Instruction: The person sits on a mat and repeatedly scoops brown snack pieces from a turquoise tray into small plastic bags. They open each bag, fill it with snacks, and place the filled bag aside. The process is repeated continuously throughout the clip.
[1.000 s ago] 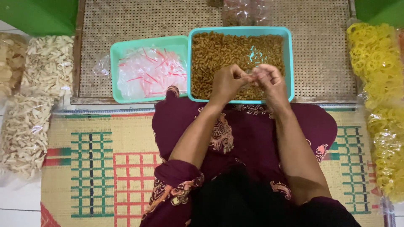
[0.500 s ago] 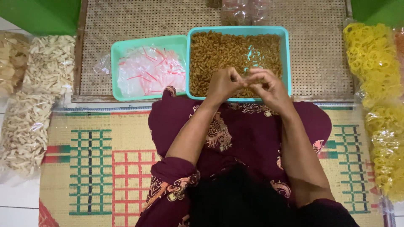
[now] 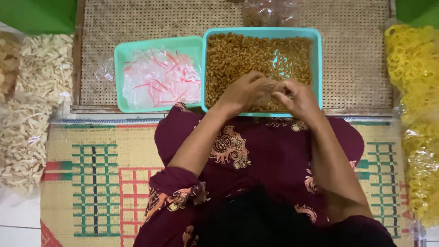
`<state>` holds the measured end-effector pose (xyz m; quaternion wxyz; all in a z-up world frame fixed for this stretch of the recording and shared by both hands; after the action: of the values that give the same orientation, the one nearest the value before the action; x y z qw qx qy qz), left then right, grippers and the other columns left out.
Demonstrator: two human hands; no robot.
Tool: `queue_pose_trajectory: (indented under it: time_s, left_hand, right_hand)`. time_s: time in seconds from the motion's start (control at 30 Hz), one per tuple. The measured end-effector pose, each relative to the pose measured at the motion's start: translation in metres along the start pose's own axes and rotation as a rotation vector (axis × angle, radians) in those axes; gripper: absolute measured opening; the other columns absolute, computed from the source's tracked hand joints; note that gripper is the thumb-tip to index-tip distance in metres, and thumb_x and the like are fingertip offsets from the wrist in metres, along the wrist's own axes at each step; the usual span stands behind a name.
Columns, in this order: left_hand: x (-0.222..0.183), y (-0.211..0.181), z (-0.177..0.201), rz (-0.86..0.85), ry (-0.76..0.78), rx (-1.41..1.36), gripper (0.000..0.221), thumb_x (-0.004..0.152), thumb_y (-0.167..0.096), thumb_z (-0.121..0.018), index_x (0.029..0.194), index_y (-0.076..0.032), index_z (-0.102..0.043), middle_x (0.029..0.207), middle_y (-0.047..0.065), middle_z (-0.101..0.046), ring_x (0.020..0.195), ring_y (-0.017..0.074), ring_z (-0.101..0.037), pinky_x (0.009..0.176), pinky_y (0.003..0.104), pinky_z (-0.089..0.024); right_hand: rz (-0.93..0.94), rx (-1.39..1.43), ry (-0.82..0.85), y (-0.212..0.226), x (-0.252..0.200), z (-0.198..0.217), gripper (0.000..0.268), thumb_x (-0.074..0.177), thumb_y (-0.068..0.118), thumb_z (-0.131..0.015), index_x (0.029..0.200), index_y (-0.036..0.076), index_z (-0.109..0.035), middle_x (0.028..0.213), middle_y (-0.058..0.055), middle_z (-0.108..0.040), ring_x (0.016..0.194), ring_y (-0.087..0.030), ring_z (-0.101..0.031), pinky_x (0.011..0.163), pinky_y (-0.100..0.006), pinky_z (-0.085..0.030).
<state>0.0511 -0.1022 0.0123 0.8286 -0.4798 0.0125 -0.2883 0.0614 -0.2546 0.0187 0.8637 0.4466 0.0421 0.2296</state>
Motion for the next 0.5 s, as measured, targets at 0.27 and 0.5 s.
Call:
queue_pose_trajectory:
  time_s: [0.27, 0.5]
  left_hand:
    - [0.032, 0.009, 0.01, -0.214, 0.044, 0.314, 0.023, 0.098, -0.02, -0.071, 0.096, -0.012, -0.05, 0.101, 0.004, -0.043, 0.086, 0.0311, -0.057, 0.066, 0.038, -0.05]
    - [0.046, -0.032, 0.029, -0.205, 0.006, 0.134, 0.011, 0.108, -0.011, -0.065, 0.107, -0.007, -0.055, 0.12, 0.008, -0.049, 0.107, 0.0316, -0.062, 0.093, 0.044, -0.058]
  right_hand:
    - [0.056, -0.052, 0.062, 0.032, 0.044, 0.014, 0.008, 0.098, 0.012, -0.076, 0.103, 0.007, -0.072, 0.104, -0.018, -0.073, 0.094, -0.042, -0.069, 0.082, -0.049, -0.054]
    - [-0.052, 0.124, 0.002, -0.017, 0.042, 0.002, 0.004, 0.101, 0.01, -0.076, 0.103, 0.008, -0.072, 0.089, -0.009, -0.069, 0.082, -0.022, -0.065, 0.076, -0.036, -0.051]
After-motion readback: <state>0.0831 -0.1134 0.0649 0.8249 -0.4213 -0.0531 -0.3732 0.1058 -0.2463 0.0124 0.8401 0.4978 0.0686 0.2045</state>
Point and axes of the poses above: each hand's wrist, its own x-axis towards the middle knuckle, its own z-axis out of the back of the hand, y = z × x, the point moved 10 cm from there along x, towards the middle knuckle
